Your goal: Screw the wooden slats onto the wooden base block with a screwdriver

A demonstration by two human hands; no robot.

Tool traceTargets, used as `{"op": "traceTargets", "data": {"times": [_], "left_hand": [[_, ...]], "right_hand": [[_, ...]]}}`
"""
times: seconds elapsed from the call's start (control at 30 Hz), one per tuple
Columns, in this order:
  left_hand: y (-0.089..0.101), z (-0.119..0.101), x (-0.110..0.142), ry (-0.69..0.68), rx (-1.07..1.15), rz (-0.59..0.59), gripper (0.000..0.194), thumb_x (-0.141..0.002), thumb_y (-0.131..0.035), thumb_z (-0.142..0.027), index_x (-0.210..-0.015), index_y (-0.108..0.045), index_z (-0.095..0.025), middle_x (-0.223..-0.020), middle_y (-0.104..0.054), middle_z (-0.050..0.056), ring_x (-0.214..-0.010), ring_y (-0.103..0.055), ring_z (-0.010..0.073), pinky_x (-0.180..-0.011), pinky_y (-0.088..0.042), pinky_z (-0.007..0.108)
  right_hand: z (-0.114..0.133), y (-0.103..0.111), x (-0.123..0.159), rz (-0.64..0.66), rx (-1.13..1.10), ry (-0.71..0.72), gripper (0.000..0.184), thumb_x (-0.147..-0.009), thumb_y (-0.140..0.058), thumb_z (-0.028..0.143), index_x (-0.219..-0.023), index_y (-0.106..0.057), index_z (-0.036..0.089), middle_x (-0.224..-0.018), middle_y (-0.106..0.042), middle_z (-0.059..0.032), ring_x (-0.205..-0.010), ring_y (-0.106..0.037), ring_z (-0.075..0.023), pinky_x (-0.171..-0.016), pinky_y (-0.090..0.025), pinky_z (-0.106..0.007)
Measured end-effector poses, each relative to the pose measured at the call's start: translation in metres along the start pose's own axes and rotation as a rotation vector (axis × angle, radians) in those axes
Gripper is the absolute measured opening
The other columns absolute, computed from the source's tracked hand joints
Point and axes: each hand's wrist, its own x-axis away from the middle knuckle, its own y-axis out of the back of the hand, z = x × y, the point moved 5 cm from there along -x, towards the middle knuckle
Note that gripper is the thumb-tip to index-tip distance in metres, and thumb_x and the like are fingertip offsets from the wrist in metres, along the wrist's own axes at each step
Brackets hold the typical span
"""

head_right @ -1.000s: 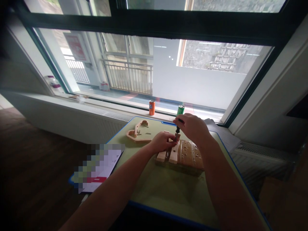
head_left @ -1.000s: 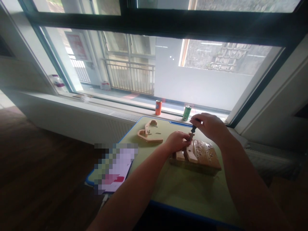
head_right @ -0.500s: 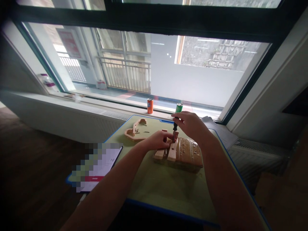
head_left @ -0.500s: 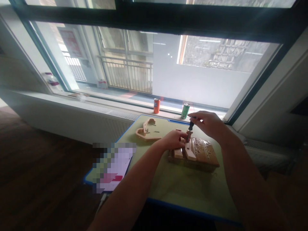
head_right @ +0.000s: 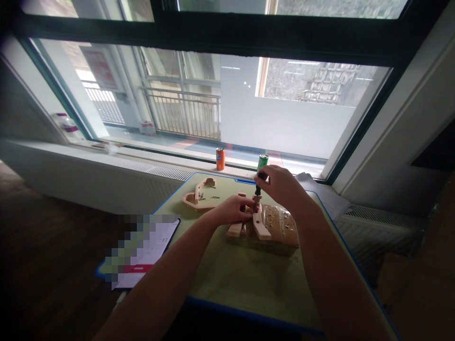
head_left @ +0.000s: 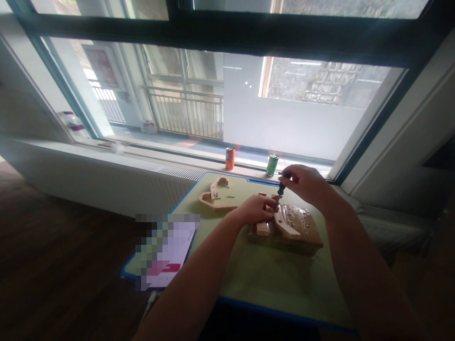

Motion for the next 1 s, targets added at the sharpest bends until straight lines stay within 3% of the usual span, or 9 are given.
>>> {"op": "traceTargets", "data": {"times": [0.13,0.27,0.4,0.63,0.77,0.83,1.0], "left_hand": [[0.001,-0.001,-0.001,-0.012,-0.074,0.008,0.027,-0.072,-0.056,-0.022,-0.095,-0.07,-0.02,-0.081,-0.06,0.001,-0.076,-0.053,0.013,-0.074,-0.042,0.022],[0.0,-0.002,-0.003,-0.035,-0.124,0.014,0.026,-0.076,-0.054,-0.026,-0.095,-0.07,-0.02,-0.078,-0.061,0.001,-0.073,-0.053,0.0127,-0.071,-0.041,0.022],[-0.002,-0.002,-0.003,-0.045,-0.141,0.01,0.023,-0.076,-0.055,-0.029,-0.091,-0.071,-0.02,-0.074,-0.06,0.001,-0.073,-0.052,0.0131,-0.071,-0.041,0.021],[-0.002,-0.001,-0.002,-0.033,-0.111,0.026,0.025,-0.077,-0.054,-0.031,-0.091,-0.07,-0.018,-0.074,-0.061,0.001,-0.073,-0.053,0.0131,-0.072,-0.04,0.021],[0.0,-0.002,-0.001,-0.03,-0.105,0.009,0.026,-0.077,-0.054,-0.032,-0.093,-0.07,-0.018,-0.079,-0.061,0.002,-0.072,-0.053,0.0123,-0.069,-0.04,0.021],[0.0,-0.001,-0.001,-0.019,-0.095,0.015,0.026,-0.077,-0.054,-0.032,-0.093,-0.07,-0.018,-0.079,-0.061,0.002,-0.071,-0.053,0.0121,-0.069,-0.04,0.021],[-0.001,-0.003,-0.002,-0.021,-0.104,0.026,0.026,-0.077,-0.055,-0.031,-0.093,-0.07,-0.018,-0.076,-0.062,0.002,-0.07,-0.052,0.0124,-0.067,-0.04,0.021]], "right_hand": [[0.001,-0.001,0.0,-0.022,-0.007,0.027,0.032,-0.083,-0.051,0.034,-0.11,-0.06,0.02,-0.082,-0.067,-0.0046,-0.069,-0.059,-0.0166,-0.061,-0.042,-0.027],[0.008,-0.002,0.002,-0.008,-0.005,0.115,0.03,-0.087,-0.045,0.033,-0.104,-0.064,0.018,-0.096,-0.066,-0.0081,-0.083,-0.06,-0.019,-0.072,-0.044,-0.031],[0.014,0.001,0.005,-0.026,-0.034,0.156,0.032,-0.088,-0.04,0.024,-0.111,-0.062,0.018,-0.108,-0.065,-0.0087,-0.095,-0.059,-0.0198,-0.081,-0.044,-0.032],[0.023,0.008,0.007,0.017,0.018,0.131,0.022,-0.083,-0.052,0.033,-0.092,-0.067,0.02,-0.081,-0.064,-0.0041,-0.067,-0.055,-0.0144,-0.061,-0.039,-0.025],[0.021,0.008,0.006,0.059,0.152,0.083,0.033,-0.082,-0.051,0.045,-0.068,-0.064,0.019,-0.062,-0.058,-0.0026,-0.056,-0.048,-0.0135,-0.053,-0.032,-0.026],[0.022,0.007,0.006,0.066,0.165,0.068,0.033,-0.084,-0.048,0.045,-0.074,-0.065,0.018,-0.068,-0.061,-0.0041,-0.06,-0.051,-0.0148,-0.055,-0.034,-0.027],[0.029,0.005,0.009,0.039,0.087,0.079,0.034,-0.091,-0.037,0.03,-0.113,-0.06,0.016,-0.101,-0.063,-0.0115,-0.081,-0.058,-0.0187,-0.068,-0.04,-0.028]]}}
